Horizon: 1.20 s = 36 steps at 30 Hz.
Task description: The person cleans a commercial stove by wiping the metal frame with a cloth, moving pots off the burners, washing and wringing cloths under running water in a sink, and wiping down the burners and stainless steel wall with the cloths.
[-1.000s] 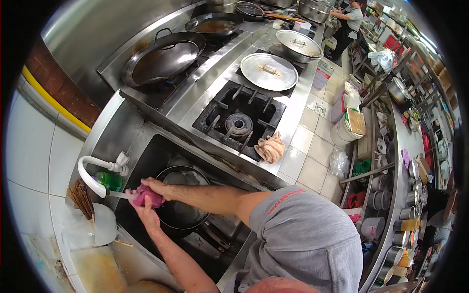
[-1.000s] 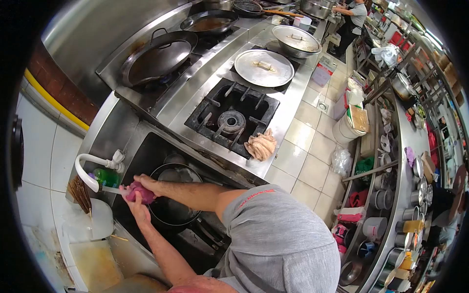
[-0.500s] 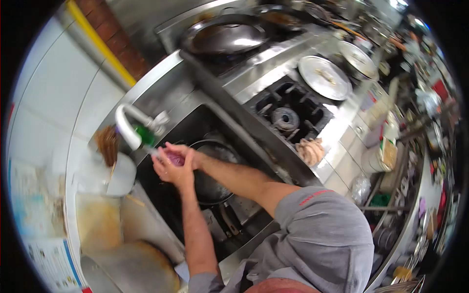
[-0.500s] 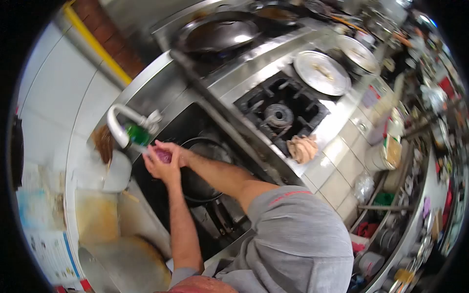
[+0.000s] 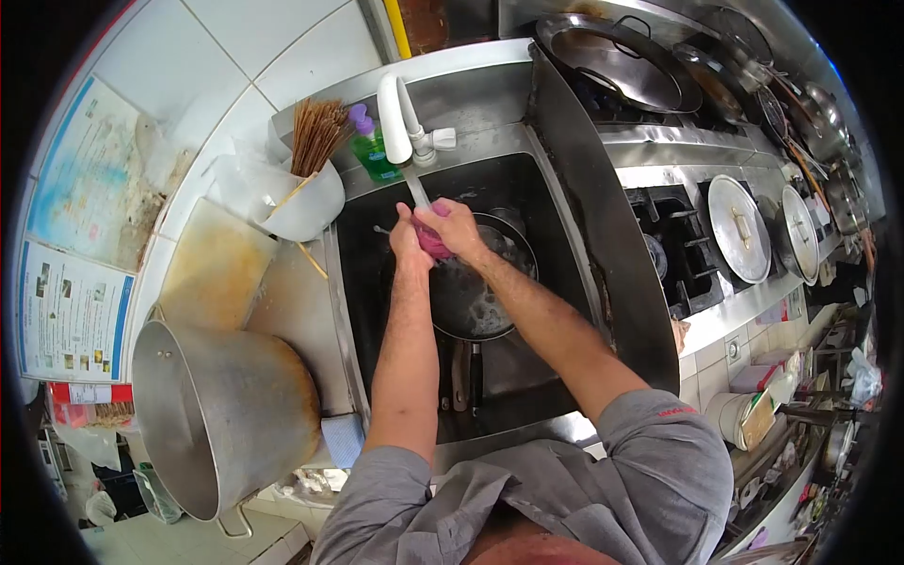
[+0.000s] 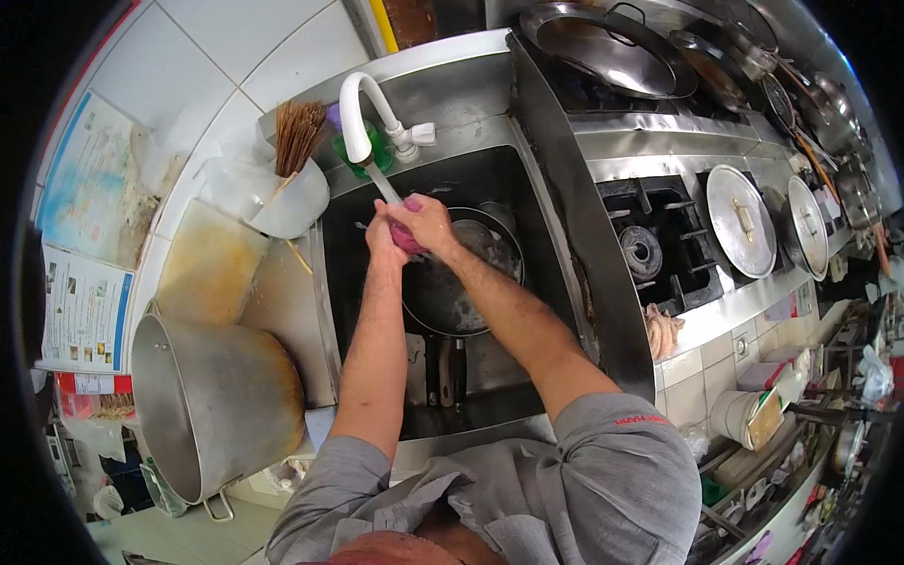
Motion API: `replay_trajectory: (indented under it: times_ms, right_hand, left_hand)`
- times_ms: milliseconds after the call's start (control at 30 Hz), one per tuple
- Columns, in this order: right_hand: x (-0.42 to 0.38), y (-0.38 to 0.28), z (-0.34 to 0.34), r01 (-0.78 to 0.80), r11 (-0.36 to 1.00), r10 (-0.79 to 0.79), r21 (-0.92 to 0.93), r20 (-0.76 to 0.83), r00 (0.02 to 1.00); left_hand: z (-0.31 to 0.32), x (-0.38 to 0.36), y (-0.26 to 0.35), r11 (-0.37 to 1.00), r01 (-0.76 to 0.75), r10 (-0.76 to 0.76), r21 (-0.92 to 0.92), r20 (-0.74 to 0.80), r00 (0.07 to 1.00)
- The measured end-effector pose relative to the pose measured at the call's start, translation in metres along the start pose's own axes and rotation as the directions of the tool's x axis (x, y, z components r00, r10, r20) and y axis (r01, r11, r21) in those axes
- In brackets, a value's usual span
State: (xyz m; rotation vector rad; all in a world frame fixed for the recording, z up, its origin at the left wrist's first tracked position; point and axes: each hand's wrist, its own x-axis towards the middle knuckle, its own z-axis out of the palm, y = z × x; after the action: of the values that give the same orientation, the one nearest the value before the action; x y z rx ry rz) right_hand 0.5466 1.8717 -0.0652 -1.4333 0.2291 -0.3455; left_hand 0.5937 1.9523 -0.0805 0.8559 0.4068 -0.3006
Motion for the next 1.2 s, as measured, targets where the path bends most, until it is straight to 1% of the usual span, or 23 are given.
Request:
replay_trajectory:
  times_ms: [67, 100, 133, 200, 267, 333, 400, 500, 600, 633, 667, 733, 767, 800, 867, 933, 967, 1000, 1033, 1067, 1133, 1167, 1200]
  right_hand:
    - [-0.003, -0.004, -0.008, -0.043, 0.998, 0.047, -0.051, 0.077, 0.996]
    - [0.003, 0.005, -0.01, -0.086, 0.996, 0.086, 0.016, 0.016, 0.996]
    - [0.007, 0.008, -0.011, -0.084, 0.996, 0.083, 0.012, 0.018, 0.996]
    - [0.012, 0.014, -0.01, 0.019, 0.926, 0.063, 0.377, -0.204, 0.977]
    - [0.008, 0.027, -0.014, 0.046, 0.97, 0.0, 0.24, -0.188, 0.982]
    - [-0.014, 0.012, -0.017, -0.043, 0.904, 0.061, 0.425, -0.029, 0.998]
    - [-0.022, 0.013, -0.027, -0.137, 0.873, 0.138, 0.469, 0.034, 0.99]
    - [-0.021, 0.004, -0.044, -0.501, 0.504, 0.346, 0.703, 0.368, 0.863]
    - [-0.001, 0.001, -0.039, -0.564, 0.4, 0.367, 0.722, 0.438, 0.821]
    - [0.003, 0.001, -0.038, -0.627, 0.399, 0.309, 0.669, 0.545, 0.779]
    - [0.004, 0.003, -0.034, -0.629, 0.399, 0.309, 0.668, 0.548, 0.778]
    - [0.006, 0.009, -0.024, -0.25, 0.9, 0.212, 0.358, 0.141, 0.967]
    - [0.005, 0.015, -0.018, -0.017, 0.997, 0.014, 0.071, 0.05, 0.999]
    - [0.002, 0.009, -0.016, -0.021, 0.997, 0.016, 0.071, 0.056, 0.998]
    - [-0.007, -0.007, -0.015, 0.298, 0.947, -0.27, -0.12, 0.209, 0.94]
    - [-0.013, -0.01, -0.017, 0.353, 0.93, -0.319, -0.102, 0.255, 0.913]
    - [-0.016, -0.012, -0.019, -0.015, 0.98, -0.018, 0.199, 0.164, 0.986]
    - [-0.016, -0.015, -0.022, -0.35, 0.797, 0.304, 0.493, 0.174, 0.937]
    - [-0.012, -0.02, -0.032, -0.621, 0.638, 0.555, 0.456, 0.286, 0.781]
    - [-0.01, -0.021, -0.034, -0.623, 0.633, 0.56, 0.459, 0.284, 0.779]
    - [0.001, -0.015, -0.037, -0.696, 0.469, 0.49, 0.544, 0.495, 0.717]
    - [0.007, -0.01, -0.035, -0.682, 0.437, 0.432, 0.586, 0.528, 0.731]
    - [0.006, -0.004, -0.03, -0.681, 0.437, 0.43, 0.587, 0.529, 0.732]
  left_hand:
    - [-0.01, 0.004, -0.011, 0.992, 0.118, -0.114, -0.041, 0.101, 0.988]
    - [-0.011, 0.0, -0.013, 0.999, -0.034, 0.028, 0.038, 0.153, 0.988]
    - [-0.004, -0.011, -0.014, 0.999, -0.035, 0.029, 0.033, 0.154, 0.988]
    - [0.011, -0.041, -0.019, 0.983, -0.181, 0.17, 0.01, 0.297, 0.94]
    - [0.018, -0.051, -0.015, 0.982, -0.188, 0.181, 0.013, 0.215, 0.96]
    - [0.019, -0.024, -0.005, 0.958, -0.257, 0.231, 0.126, 0.188, 0.954]
    - [0.019, -0.019, -0.001, 0.959, -0.246, 0.227, 0.142, 0.141, 0.964]
    - [0.018, -0.042, -0.002, 0.852, -0.451, 0.379, 0.265, 0.281, 0.882]
    - [0.009, -0.053, -0.006, 0.83, -0.505, 0.385, 0.239, 0.41, 0.827]
    - [0.006, -0.057, -0.005, 0.83, -0.504, 0.386, 0.24, 0.407, 0.828]
    - [0.003, -0.061, 0.0, 0.9, -0.378, 0.298, 0.218, 0.327, 0.897]
    - [0.0, -0.065, 0.009, 0.984, -0.115, 0.091, 0.134, 0.173, 0.981]
    - [0.0, -0.063, 0.01, 0.989, -0.015, -0.011, 0.146, 0.173, 0.985]
    - [-0.005, -0.053, 0.009, 0.989, -0.016, -0.008, 0.144, 0.167, 0.986]
    - [-0.013, -0.024, 0.007, 0.987, 0.152, -0.128, -0.047, 0.329, 0.936]
    - [0.0, -0.026, 0.008, 0.994, 0.05, -0.026, -0.094, 0.247, 0.969]
    - [0.005, -0.029, 0.007, 0.964, -0.252, 0.228, 0.089, 0.214, 0.95]
    - [0.009, -0.031, 0.007, 0.813, -0.514, 0.466, 0.272, 0.225, 0.856]
    - [0.01, -0.035, 0.006, 0.742, -0.604, 0.516, 0.291, 0.328, 0.791]
    - [0.01, -0.04, 0.003, 0.744, -0.599, 0.51, 0.296, 0.328, 0.795]
    - [0.013, -0.053, -0.001, 0.454, -0.744, 0.548, 0.491, 0.504, 0.667]
    - [0.016, -0.065, -0.006, 0.076, -0.739, 0.663, 0.669, 0.52, 0.539]
    - [0.017, -0.064, -0.017, 0.153, -0.72, 0.711, 0.677, 0.43, 0.556]
